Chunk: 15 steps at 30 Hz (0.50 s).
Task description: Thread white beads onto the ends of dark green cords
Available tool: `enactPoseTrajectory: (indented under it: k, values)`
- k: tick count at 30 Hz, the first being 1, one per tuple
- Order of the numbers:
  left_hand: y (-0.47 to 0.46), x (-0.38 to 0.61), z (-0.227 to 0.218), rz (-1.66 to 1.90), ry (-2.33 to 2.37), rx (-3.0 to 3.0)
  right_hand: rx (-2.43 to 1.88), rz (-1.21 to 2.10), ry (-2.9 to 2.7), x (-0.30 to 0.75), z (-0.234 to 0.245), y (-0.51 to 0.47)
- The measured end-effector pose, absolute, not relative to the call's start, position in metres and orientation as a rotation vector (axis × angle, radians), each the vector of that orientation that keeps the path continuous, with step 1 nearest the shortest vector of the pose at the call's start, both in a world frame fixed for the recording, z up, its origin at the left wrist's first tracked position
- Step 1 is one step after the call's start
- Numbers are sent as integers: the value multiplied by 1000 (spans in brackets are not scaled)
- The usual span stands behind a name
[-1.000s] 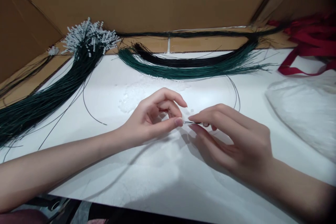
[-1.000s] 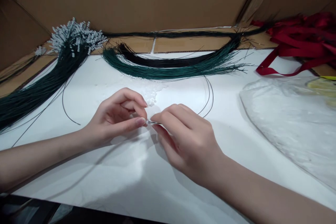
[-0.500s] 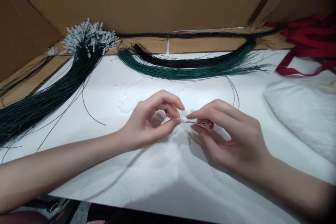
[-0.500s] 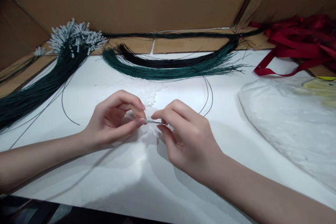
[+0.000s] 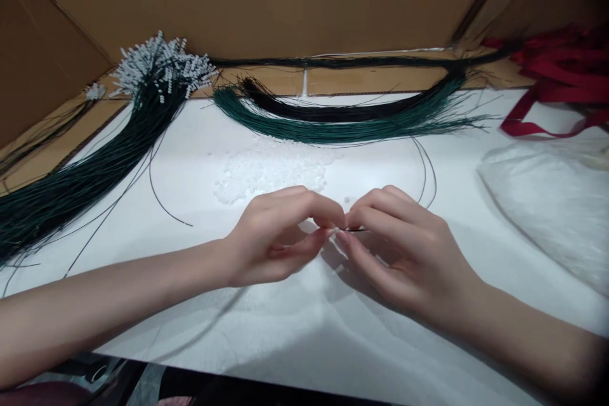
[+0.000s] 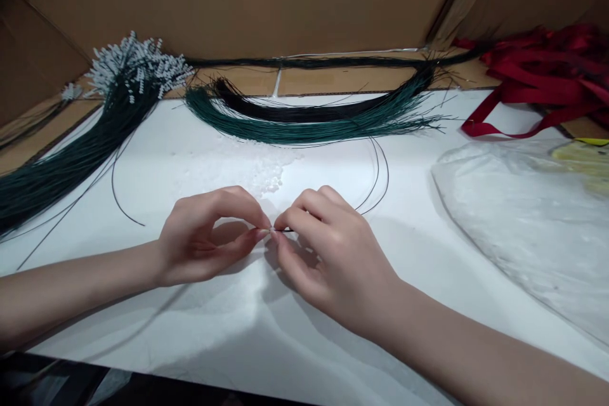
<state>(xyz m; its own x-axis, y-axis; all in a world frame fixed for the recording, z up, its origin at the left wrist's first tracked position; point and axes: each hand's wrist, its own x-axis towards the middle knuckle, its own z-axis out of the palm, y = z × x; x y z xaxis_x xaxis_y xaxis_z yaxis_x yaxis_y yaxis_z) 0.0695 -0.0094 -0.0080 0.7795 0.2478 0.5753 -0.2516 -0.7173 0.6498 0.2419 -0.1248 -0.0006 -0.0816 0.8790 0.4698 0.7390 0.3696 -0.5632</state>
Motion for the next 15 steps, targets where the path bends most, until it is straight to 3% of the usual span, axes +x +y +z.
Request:
enactPoseTrajectory:
  k: [15]
  values:
    - [-10,67,-6,783,47,2189,-1416,266,-1856,244,0,-126]
